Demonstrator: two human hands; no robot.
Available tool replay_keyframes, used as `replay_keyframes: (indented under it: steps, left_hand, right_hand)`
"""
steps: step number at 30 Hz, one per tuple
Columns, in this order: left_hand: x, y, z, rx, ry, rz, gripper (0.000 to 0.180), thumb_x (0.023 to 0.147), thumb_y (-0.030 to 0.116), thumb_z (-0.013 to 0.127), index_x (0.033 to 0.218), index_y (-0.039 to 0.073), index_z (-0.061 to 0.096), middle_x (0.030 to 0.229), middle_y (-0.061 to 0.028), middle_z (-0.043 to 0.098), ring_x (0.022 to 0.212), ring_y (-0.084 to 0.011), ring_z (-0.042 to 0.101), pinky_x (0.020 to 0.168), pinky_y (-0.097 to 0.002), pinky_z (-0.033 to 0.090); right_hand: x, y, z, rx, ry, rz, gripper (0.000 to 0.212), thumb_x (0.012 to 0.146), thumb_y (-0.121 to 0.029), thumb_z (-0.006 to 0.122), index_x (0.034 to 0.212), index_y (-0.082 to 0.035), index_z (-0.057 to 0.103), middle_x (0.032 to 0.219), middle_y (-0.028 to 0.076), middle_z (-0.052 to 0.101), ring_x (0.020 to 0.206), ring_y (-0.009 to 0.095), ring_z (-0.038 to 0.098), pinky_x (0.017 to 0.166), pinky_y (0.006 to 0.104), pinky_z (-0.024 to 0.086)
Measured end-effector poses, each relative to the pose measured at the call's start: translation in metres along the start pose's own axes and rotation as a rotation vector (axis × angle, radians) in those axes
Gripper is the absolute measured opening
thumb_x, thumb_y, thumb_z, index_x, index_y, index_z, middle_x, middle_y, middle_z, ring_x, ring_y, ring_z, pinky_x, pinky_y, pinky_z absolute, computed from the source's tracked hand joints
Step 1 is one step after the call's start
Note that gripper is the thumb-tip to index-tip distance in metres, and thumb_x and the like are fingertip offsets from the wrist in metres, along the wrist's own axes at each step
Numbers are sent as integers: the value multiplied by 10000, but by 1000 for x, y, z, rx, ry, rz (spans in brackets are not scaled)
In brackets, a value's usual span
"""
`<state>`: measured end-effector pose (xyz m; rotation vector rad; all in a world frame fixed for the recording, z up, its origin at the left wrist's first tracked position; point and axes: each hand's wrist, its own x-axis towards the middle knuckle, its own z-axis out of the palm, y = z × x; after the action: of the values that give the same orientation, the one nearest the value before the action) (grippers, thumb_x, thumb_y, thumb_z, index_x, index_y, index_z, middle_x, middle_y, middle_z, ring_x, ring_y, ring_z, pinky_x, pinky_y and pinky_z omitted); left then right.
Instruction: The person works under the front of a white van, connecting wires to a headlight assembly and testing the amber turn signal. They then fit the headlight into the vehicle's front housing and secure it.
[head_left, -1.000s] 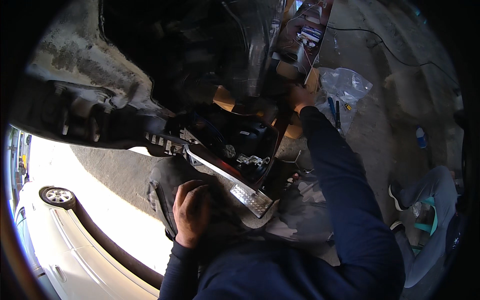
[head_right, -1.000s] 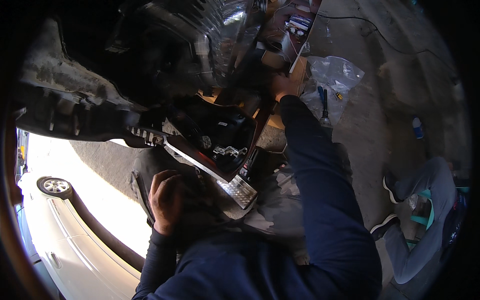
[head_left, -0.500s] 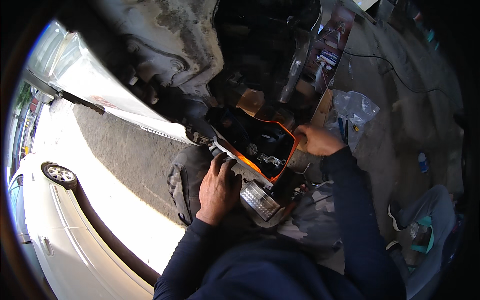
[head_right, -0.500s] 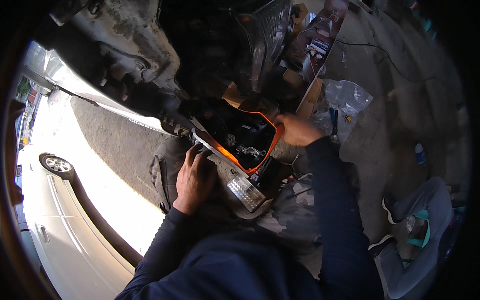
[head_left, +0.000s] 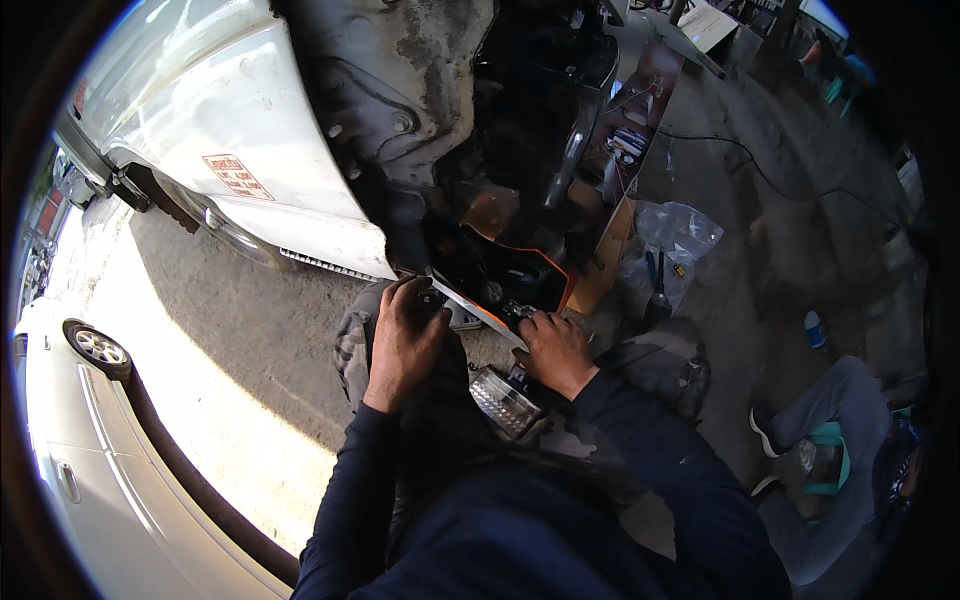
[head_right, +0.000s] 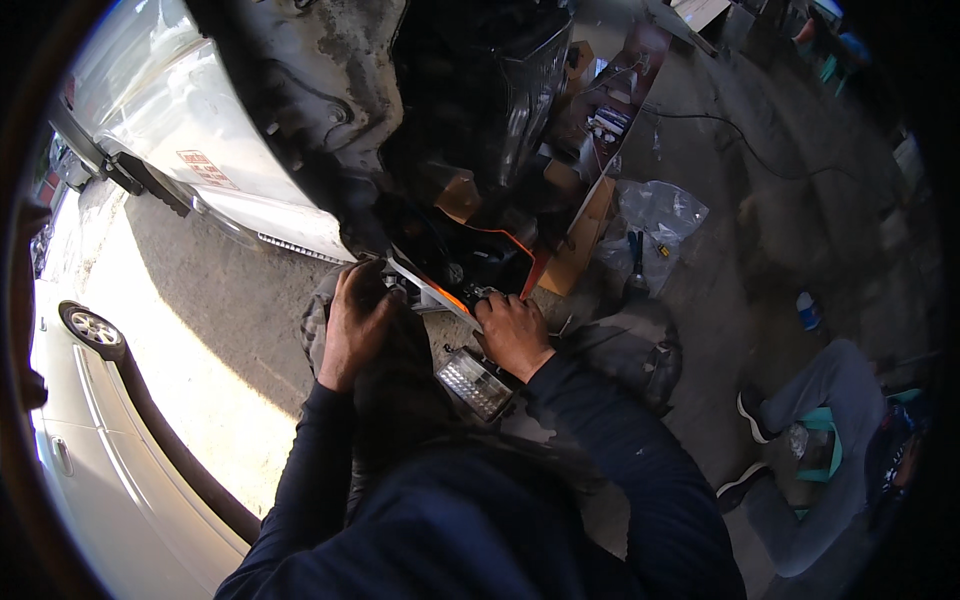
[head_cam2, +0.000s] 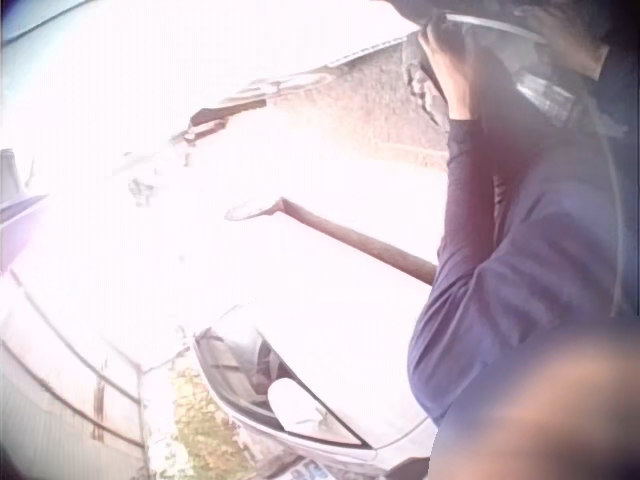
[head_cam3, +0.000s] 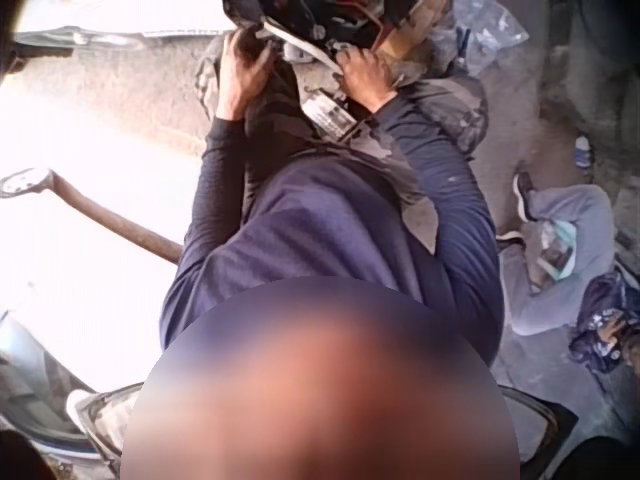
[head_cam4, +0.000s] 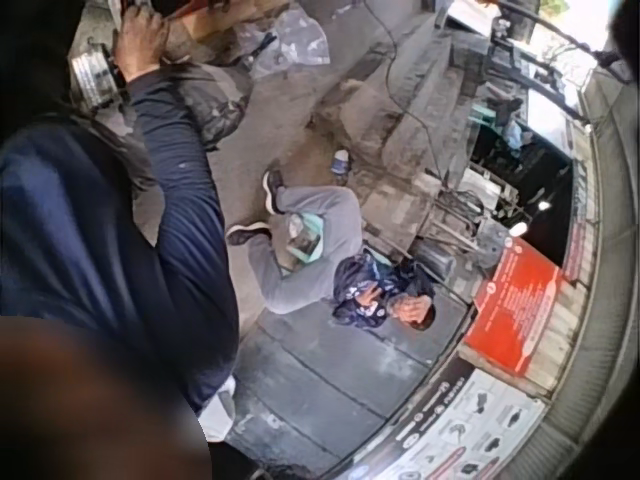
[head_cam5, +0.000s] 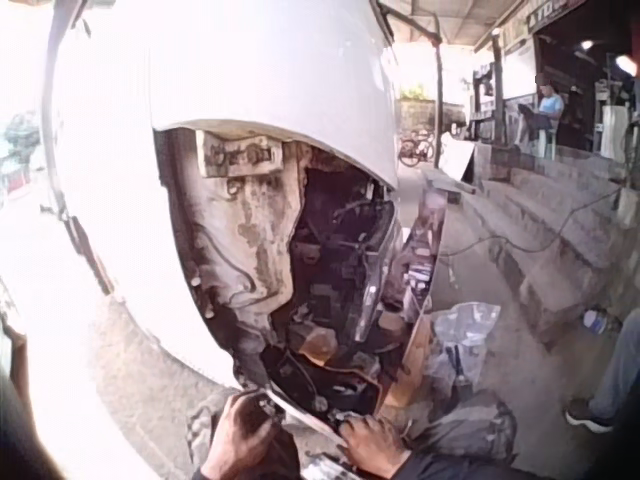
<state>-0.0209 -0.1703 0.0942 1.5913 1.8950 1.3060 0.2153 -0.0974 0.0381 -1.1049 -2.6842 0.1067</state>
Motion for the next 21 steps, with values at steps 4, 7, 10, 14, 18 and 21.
replay_keyframes:
  steps: [4, 7, 10, 14, 18, 21]
  left_hand:
    - [-15, -7, 0, -11, 18, 36, 437, 846, 142, 701, 1235, -27, 594, 1314, -201, 544, 1217, -358, 562, 1028, -390, 466]
    - [-14, -11, 0, -10, 27, 63, 428, 845, 138, 699, 1227, -25, 599, 1307, -189, 554, 1206, -352, 571, 1021, -387, 471]
    - [-11, -12, 1, -9, 19, 68, 430, 836, 141, 705, 1222, -17, 603, 1298, -182, 566, 1192, -357, 581, 1011, -397, 477]
    - [-11, -7, 12, 162, -45, -3, 445, 821, 149, 715, 1226, 3, 601, 1296, -172, 581, 1185, -375, 584, 994, -426, 487]
    - [-7, -2, 27, 133, 66, 41, 514, 858, 154, 693, 1321, 4, 530, 1353, -254, 516, 1223, -428, 546, 990, -444, 491]
    - [2, -3, 34, 138, -3, -5, 669, 859, 163, 687, 1435, 8, 384, 1432, -333, 380, 1266, -487, 488, 1022, -470, 471]
  right_hand:
    - [-3, 4, 7, 37, -4, -26, 355, 726, -294, 811, 964, -100, 634, 915, 86, 626, 808, 301, 690, 666, 436, 560]
    - [-3, 8, 9, 16, 35, -64, 344, 718, -290, 818, 933, -100, 629, 896, 87, 621, 751, 306, 694, 637, 434, 564]
    - [-4, 7, 10, 19, 48, -81, 349, 711, -285, 821, 925, -95, 620, 897, 92, 619, 724, 315, 696, 622, 440, 562]
    - [-5, 5, 10, 70, 29, -54, 232, 762, -190, 739, 929, -85, 616, 874, 97, 613, 745, 315, 697, 615, 433, 571]
    - [-7, 7, 13, 91, 47, -61, 343, 734, -247, 794, 975, -81, 614, 939, 106, 618, 761, 328, 692, 635, 440, 563]
    - [-10, 11, 17, 109, 56, -79, 278, 777, -205, 750, 983, -75, 616, 931, 97, 603, 787, 305, 684, 649, 415, 565]
